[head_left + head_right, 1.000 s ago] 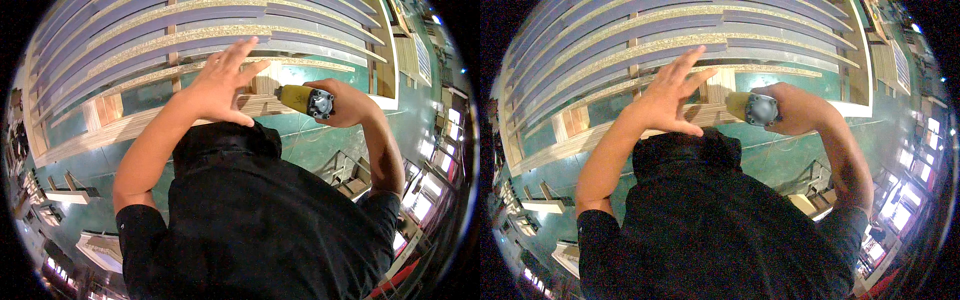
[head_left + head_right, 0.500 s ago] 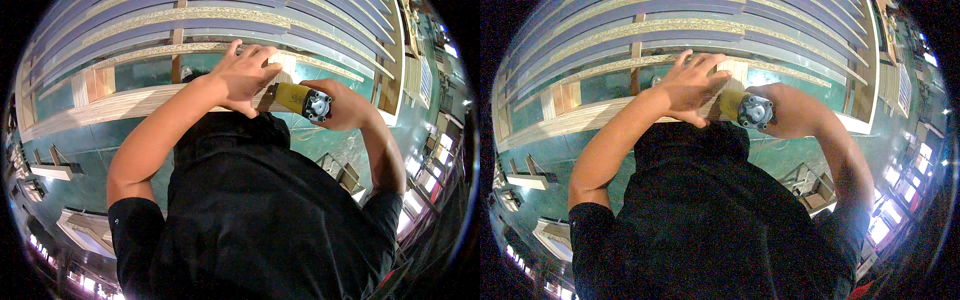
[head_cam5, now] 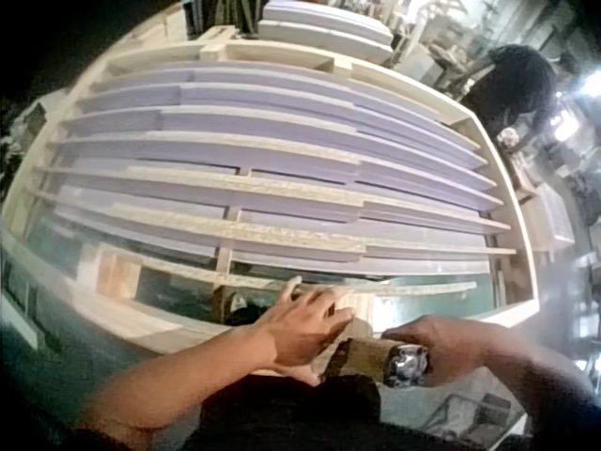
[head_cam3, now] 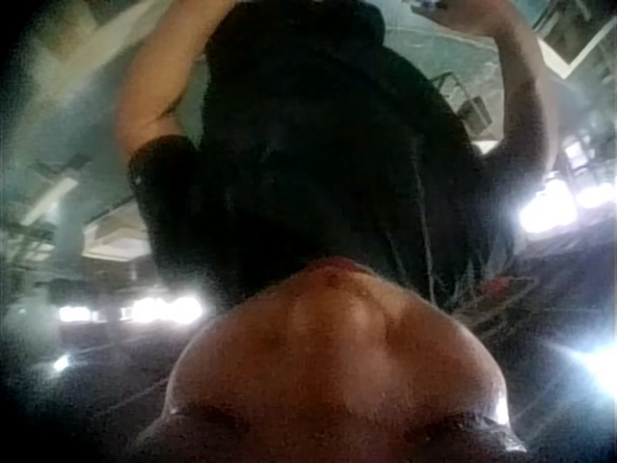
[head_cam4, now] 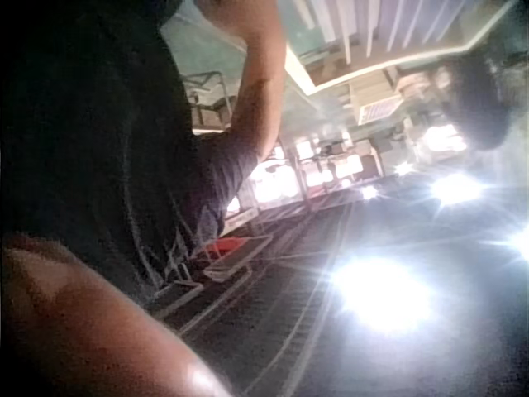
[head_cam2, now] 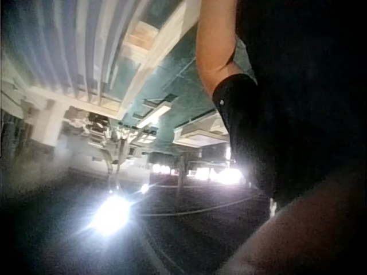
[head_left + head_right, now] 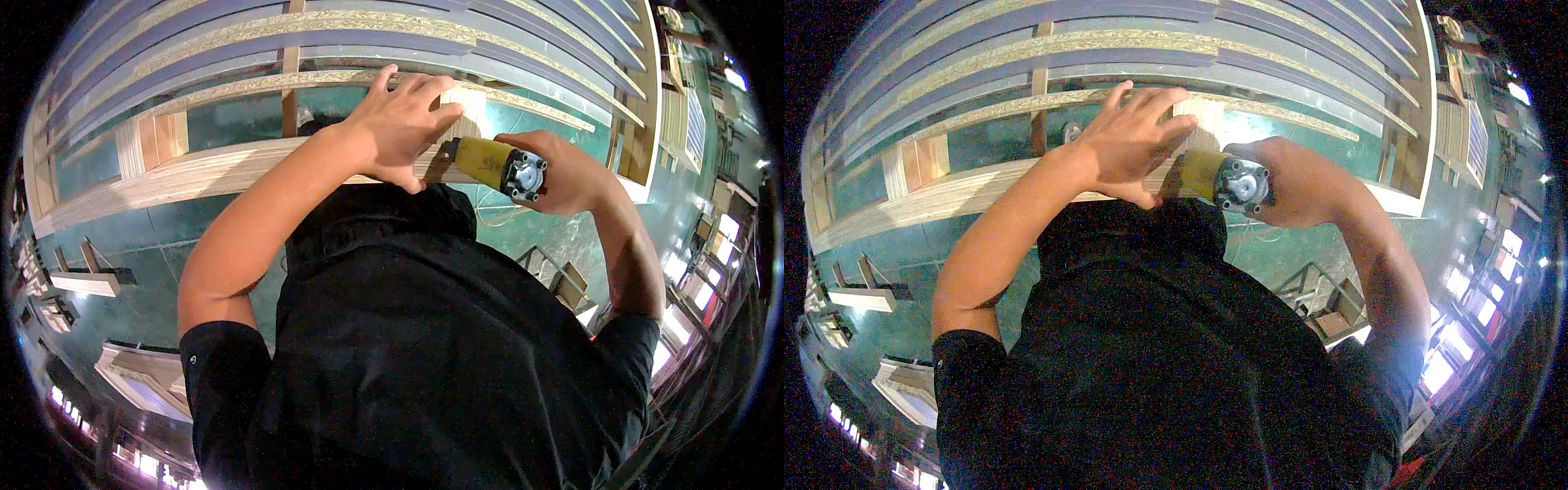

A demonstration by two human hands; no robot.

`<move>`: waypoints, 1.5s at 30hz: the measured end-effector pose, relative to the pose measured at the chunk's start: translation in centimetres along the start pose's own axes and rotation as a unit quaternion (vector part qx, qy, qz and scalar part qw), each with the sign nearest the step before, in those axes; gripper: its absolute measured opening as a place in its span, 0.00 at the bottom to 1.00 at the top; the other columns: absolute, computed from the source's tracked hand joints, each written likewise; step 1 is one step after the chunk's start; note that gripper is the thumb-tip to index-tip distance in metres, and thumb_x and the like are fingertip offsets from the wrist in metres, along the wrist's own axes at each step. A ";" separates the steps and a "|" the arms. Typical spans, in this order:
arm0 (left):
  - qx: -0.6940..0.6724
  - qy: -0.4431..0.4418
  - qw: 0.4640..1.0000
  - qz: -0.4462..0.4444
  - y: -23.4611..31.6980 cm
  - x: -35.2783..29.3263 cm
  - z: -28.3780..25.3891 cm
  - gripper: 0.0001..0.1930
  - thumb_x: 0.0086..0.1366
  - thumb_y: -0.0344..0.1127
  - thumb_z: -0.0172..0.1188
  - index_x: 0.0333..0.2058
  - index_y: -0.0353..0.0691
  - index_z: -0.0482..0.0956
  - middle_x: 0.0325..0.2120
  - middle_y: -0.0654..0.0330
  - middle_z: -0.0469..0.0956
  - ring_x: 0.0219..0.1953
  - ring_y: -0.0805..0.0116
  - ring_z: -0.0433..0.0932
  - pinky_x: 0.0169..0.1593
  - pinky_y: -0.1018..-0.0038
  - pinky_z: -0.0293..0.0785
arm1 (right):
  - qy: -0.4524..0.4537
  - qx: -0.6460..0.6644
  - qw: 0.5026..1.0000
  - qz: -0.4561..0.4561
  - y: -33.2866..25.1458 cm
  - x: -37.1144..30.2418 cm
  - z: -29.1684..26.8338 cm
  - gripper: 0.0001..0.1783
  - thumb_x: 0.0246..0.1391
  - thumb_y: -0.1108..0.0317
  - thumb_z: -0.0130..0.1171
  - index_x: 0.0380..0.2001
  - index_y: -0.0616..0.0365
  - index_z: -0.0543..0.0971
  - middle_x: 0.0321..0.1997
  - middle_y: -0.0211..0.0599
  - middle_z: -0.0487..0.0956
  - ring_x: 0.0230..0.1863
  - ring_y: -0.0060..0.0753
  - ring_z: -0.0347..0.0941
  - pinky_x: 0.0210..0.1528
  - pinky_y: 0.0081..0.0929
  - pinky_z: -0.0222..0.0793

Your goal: The person uses a pneumatic nail gun to attach wooden slats to a large wooden frame structure. They repeatedly position the slats, fire the nail gun to secure them, and adjust the frame's position on the floor. The person also retrieves small wooden blocks from a bucket and places them on the frame.

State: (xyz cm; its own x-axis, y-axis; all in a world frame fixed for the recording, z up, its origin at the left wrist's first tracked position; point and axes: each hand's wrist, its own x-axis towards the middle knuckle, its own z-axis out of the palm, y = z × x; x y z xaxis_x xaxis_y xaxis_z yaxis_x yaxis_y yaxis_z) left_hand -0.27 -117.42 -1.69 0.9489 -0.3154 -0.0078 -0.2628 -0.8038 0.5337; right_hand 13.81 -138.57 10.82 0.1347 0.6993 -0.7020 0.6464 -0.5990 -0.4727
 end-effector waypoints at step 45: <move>0.052 -0.003 0.995 0.083 2.4 -1.5 -0.4 0.33 0.45 0.50 0.75 0.53 0.57 0.80 0.69 0.62 0.63 0.72 0.46 0.55 0.70 0.40 0.51 | 0.123 0.428 0.891 0.084 9.0 -10.1 18.1 0.33 0.44 0.68 0.67 0.59 0.55 0.76 0.44 0.40 0.84 0.42 0.42 0.79 0.51 0.37 0.75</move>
State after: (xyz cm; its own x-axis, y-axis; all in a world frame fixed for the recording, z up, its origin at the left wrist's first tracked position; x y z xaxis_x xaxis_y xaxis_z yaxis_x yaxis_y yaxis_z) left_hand -2.23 -118.68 -0.08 0.8895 -0.4519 0.0676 -0.4333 -0.7875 0.4383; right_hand 4.68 -158.07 3.96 0.4037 0.5735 -0.7128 -0.1947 -0.7075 -0.6794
